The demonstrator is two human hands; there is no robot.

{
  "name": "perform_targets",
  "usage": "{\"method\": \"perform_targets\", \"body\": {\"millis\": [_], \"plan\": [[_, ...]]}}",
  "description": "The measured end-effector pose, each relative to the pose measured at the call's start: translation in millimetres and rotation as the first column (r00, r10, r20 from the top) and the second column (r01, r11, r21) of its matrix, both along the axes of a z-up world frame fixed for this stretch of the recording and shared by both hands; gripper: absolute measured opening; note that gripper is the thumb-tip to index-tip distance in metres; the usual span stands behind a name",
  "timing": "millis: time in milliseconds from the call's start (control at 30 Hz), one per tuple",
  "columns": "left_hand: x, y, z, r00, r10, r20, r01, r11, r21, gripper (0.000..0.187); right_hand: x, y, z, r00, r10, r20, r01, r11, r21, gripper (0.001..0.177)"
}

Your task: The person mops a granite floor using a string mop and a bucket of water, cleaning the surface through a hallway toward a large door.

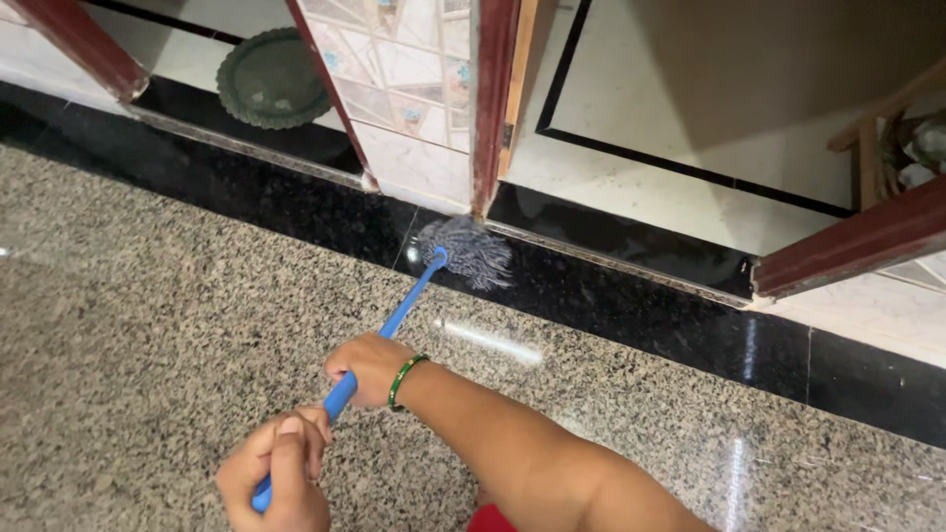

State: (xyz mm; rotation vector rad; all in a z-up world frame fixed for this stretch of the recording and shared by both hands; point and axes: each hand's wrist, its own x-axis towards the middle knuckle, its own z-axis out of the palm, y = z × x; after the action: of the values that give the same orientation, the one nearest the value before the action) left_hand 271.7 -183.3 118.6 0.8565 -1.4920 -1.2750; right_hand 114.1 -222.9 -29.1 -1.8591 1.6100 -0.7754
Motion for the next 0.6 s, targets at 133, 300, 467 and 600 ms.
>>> {"method": "perform_targets", "body": {"millis": [133, 300, 467, 600], "plan": [[9, 6, -18, 0.993, -0.087, -0.077, 0.086, 0.996, -0.009, 0.04, 7, 7, -3, 0.994, 0.039, -0.105, -0.035, 0.999, 0.041, 0.023], [11, 12, -37, 0.963, -0.243, -0.119, 0.245, 0.969, 0.002, 0.038, -4, 37, -5, 0.993, -0.036, -0.109, 0.046, 0.995, 0.086, 0.027], [-13, 49, -60, 0.935, -0.326, -0.138, 0.34, 0.935, 0.102, 0.035, -37, 107, -28, 0.982, -0.166, -0.087, 0.161, 0.985, -0.059, 0.025], [-55, 113, -74, 0.929, -0.367, -0.051, 0.37, 0.912, 0.176, 0.021, -86, 187, -49, 0.97, -0.212, -0.121, 0.216, 0.976, 0.022, 0.018]]}}
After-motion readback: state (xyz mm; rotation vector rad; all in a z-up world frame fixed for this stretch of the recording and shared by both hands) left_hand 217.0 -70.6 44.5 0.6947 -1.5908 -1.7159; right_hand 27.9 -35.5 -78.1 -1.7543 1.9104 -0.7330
